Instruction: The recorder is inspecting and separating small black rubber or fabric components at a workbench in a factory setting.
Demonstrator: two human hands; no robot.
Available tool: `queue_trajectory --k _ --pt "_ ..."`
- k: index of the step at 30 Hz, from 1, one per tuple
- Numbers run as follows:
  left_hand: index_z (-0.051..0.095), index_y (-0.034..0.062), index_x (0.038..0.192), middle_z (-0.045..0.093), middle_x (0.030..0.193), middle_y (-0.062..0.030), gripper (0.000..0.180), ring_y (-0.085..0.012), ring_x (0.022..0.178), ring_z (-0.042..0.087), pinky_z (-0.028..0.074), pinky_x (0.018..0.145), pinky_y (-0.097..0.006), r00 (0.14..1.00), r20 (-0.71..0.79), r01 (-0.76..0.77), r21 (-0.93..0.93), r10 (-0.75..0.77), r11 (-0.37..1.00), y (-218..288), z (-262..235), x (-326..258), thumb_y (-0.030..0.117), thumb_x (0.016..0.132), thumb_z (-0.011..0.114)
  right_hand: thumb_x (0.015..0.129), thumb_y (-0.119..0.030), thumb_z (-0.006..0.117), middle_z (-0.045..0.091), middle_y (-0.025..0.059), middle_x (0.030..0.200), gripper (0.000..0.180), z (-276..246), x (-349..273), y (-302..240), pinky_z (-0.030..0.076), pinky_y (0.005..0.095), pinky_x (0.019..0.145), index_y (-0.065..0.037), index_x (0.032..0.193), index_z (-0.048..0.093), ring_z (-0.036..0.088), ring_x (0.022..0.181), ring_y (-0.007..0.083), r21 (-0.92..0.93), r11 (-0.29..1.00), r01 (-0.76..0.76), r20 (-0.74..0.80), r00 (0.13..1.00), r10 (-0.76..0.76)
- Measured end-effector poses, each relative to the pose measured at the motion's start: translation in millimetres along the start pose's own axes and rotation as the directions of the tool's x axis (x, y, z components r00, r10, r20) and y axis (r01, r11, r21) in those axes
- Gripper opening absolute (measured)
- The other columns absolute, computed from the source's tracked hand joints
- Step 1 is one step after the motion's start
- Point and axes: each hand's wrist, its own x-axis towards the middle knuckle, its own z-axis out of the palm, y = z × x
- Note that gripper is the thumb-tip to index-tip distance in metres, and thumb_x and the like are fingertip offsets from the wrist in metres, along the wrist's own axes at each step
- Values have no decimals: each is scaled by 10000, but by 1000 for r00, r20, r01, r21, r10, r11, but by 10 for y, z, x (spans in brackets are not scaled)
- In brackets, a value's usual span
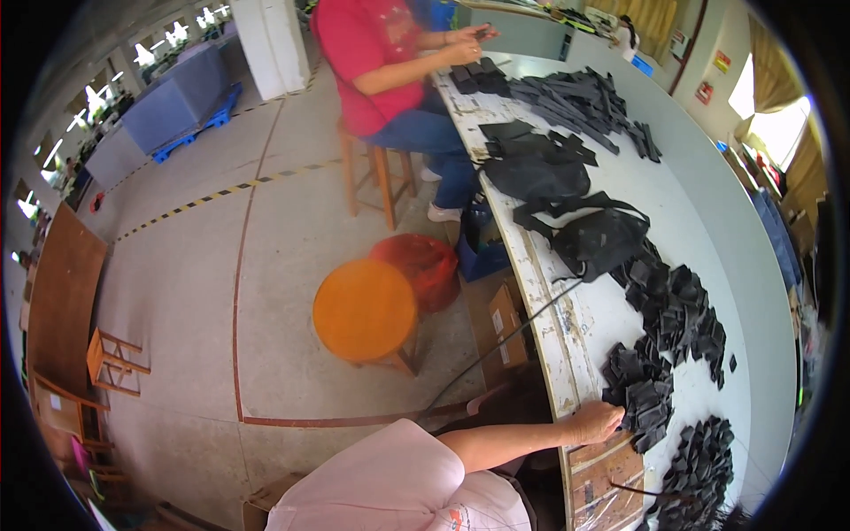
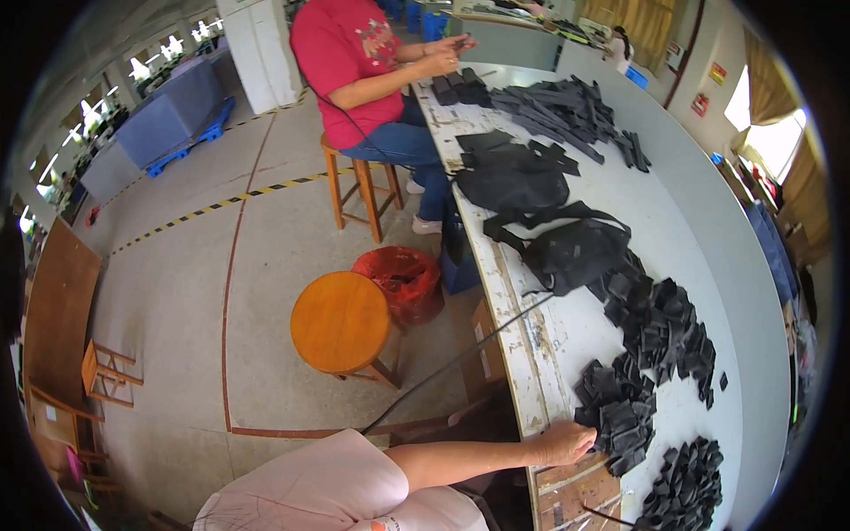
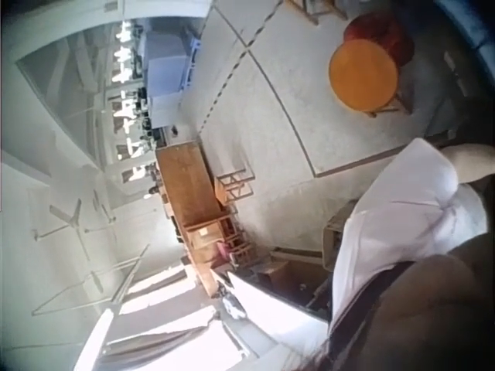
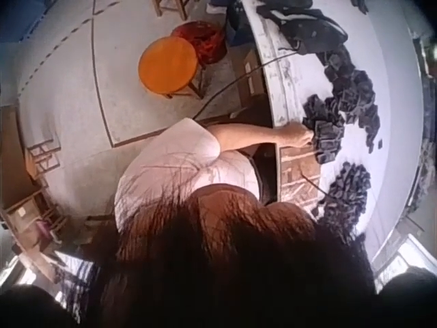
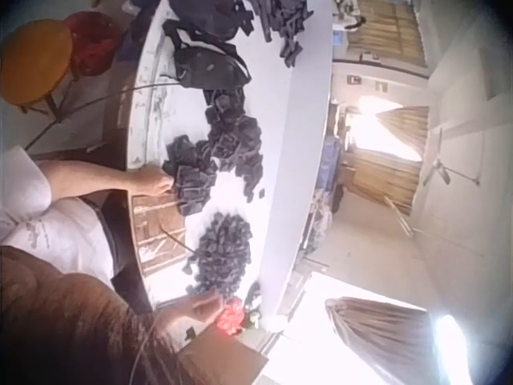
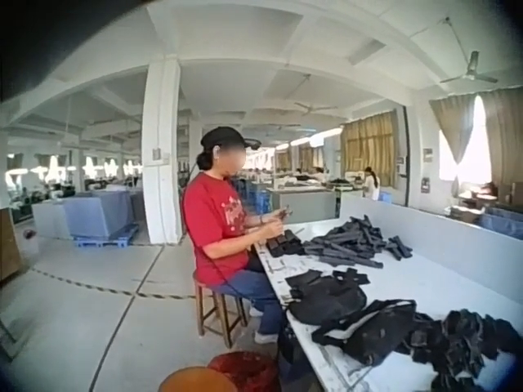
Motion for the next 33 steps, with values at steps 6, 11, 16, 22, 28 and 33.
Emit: queue_trajectory --k 6,11,16,22,28,33 --pt "525 55 710 553 607 -165 118 -357 577 555 425 497 -449 999 3 34 -71 -34 997 67 -204 29 153 767 560 789 -17 515 467 111 584 89 252 -970 -491 325 325 461 26 714 536 440 498 201 103 928 -359 607 761 228" --pt "556 56 762 584 664 -144 67 -334 624 579 446 532 -398 997 71 40 -2 -40 999 47 -287 95 120 781 559 766 -68 595 486 99 534 156 186 -1598 -589 349 294 451 19 644 549 460 467 168 -122 682 -721 721 408 561" --pt "548 46 763 585 691 -146 104 -346 653 564 433 556 -415 998 67 -19 12 18 1000 35 -190 96 142 798 527 756 -94 624 556 160 613 142 -95 -2061 -555 420 316 495 9 674 571 560 543 286 -178 670 -721 745 346 570" --pt "554 31 766 579 651 -132 55 -320 597 568 435 530 -368 994 -94 56 -34 -59 998 403 -13 15 77 792 534 757 -69 607 515 149 584 145 -285 -2400 -301 403 342 483 2 653 534 523 517 294 -225 657 -719 599 430 676" --pt "489 -9 912 522 902 -147 171 -327 791 560 482 638 -377 948 122 -306 113 293 945 1014 476 576 54 765 550 759 -92 608 527 147 611 147 -129 -2496 -213 406 365 497 -17 657 533 531 553 321 -166 664 -729 572 477 667" --pt "519 -21 914 522 933 -199 261 -332 761 595 498 635 -379 921 387 -175 505 -41 845 852 817 852 111 713 620 752 -73 606 527 148 609 135 -131 -2558 -171 409 358 496 -13 658 530 528 543 317 -110 629 -770 528 491 693"
